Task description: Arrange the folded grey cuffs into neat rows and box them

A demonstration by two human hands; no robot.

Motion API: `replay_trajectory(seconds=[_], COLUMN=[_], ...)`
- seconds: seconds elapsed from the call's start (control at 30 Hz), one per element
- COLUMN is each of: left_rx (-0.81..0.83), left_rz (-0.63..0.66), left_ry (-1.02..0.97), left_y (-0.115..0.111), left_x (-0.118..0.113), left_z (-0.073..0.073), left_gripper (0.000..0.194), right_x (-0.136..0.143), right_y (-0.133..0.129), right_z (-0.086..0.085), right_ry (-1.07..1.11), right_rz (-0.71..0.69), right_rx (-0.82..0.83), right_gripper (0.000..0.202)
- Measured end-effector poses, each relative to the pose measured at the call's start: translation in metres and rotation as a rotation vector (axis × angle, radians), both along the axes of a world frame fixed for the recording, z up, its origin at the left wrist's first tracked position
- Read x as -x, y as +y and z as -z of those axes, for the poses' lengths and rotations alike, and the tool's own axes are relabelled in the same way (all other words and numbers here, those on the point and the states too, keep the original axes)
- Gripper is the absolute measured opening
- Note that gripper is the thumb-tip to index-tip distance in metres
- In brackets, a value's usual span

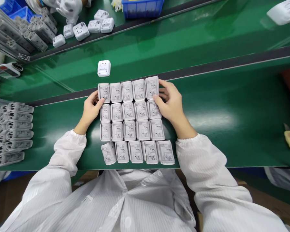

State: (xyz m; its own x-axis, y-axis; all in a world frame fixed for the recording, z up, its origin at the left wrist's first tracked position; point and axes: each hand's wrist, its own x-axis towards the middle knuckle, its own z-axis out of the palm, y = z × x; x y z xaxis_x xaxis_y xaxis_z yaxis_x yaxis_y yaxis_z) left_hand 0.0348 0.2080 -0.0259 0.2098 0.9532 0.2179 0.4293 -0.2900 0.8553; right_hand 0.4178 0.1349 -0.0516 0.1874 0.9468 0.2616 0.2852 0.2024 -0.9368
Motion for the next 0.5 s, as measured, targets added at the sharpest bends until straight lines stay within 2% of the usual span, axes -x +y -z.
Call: replay_trajectory(seconds=[0.2, 0.5], left_rx=[0.006, 0.024], left_rz=[0.003, 0.001], left_ry=[0.016, 0.022], left_y=[-0.0005, 0.0005], left_x=[0.0002, 0.0008], left_z=[-0.0024, -0.0032], left_gripper=[0.076, 0.077], right_x=[0.0017, -0.0009], right_y=[0.0002, 0.0010], right_z=[-0.0048, 0.0003], right_ry=[-0.002, -0.016], right_rz=[-0.013, -0.014], right_rx=[0.027, 0.007], right_gripper=[0.074, 0.071])
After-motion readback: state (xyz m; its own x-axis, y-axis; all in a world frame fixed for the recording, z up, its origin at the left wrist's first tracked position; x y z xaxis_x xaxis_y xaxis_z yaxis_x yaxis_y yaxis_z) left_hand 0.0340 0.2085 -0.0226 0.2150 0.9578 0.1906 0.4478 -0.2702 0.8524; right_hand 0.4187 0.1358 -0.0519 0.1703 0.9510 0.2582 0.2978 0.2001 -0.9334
